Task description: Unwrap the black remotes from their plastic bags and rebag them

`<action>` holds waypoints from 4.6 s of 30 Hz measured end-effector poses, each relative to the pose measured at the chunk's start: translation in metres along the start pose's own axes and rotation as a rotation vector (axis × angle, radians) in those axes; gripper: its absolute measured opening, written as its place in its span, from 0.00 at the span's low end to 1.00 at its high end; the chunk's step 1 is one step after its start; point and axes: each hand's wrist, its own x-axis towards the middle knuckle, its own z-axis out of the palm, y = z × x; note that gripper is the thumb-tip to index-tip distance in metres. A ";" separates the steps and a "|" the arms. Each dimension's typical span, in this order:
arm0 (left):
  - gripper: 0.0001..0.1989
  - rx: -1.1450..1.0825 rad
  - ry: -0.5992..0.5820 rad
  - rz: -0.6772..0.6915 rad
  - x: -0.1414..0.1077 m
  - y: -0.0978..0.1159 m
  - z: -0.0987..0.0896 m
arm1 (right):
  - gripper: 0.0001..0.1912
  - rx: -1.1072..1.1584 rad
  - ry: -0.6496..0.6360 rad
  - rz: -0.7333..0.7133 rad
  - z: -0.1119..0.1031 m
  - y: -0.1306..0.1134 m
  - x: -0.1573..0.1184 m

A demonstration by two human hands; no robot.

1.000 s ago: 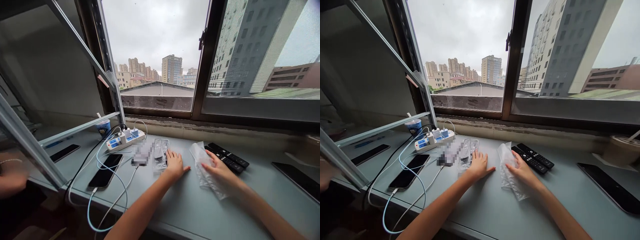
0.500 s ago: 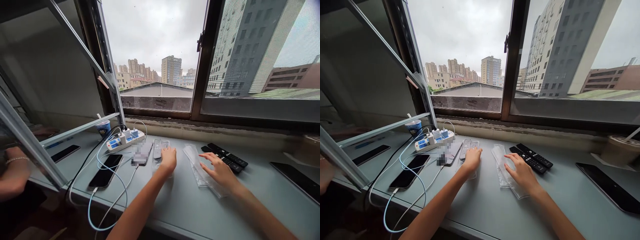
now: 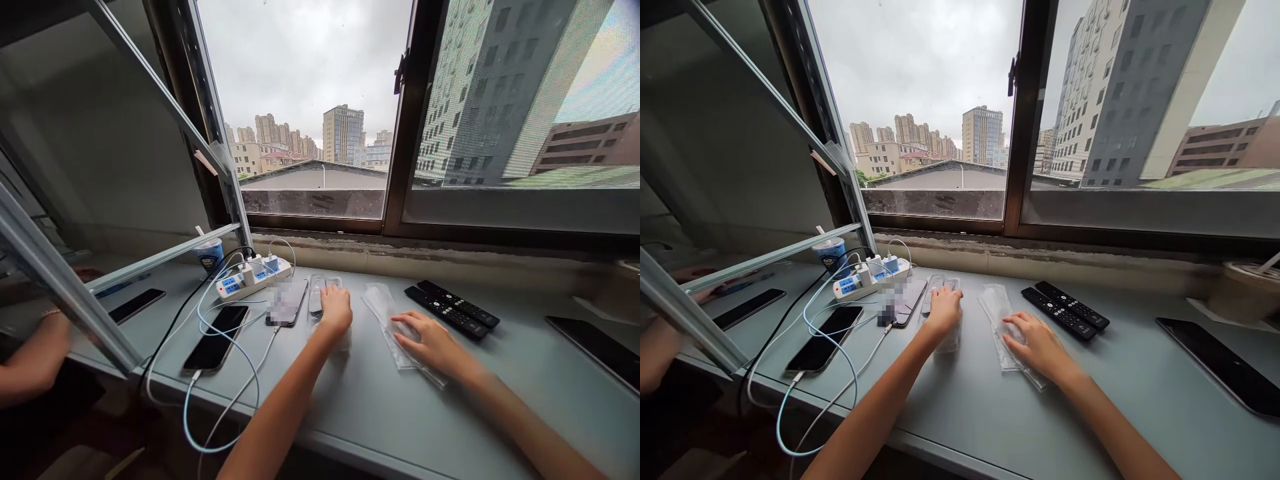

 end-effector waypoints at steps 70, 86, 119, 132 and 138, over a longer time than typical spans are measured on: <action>0.27 -0.080 0.501 0.828 0.001 0.013 0.000 | 0.19 0.881 0.255 0.104 -0.026 0.014 0.017; 0.25 -0.131 0.555 0.796 0.000 0.015 0.003 | 0.16 0.866 0.180 0.077 -0.038 0.000 0.011; 0.11 -0.228 0.674 0.713 0.003 0.015 0.007 | 0.24 0.877 1.000 0.744 -0.067 0.074 0.014; 0.25 -0.247 -0.002 0.927 -0.029 0.054 0.038 | 0.23 0.753 1.124 0.873 -0.061 0.113 0.006; 0.20 -0.312 -0.017 0.928 -0.028 0.052 0.040 | 0.22 0.779 1.109 0.907 -0.055 0.130 0.002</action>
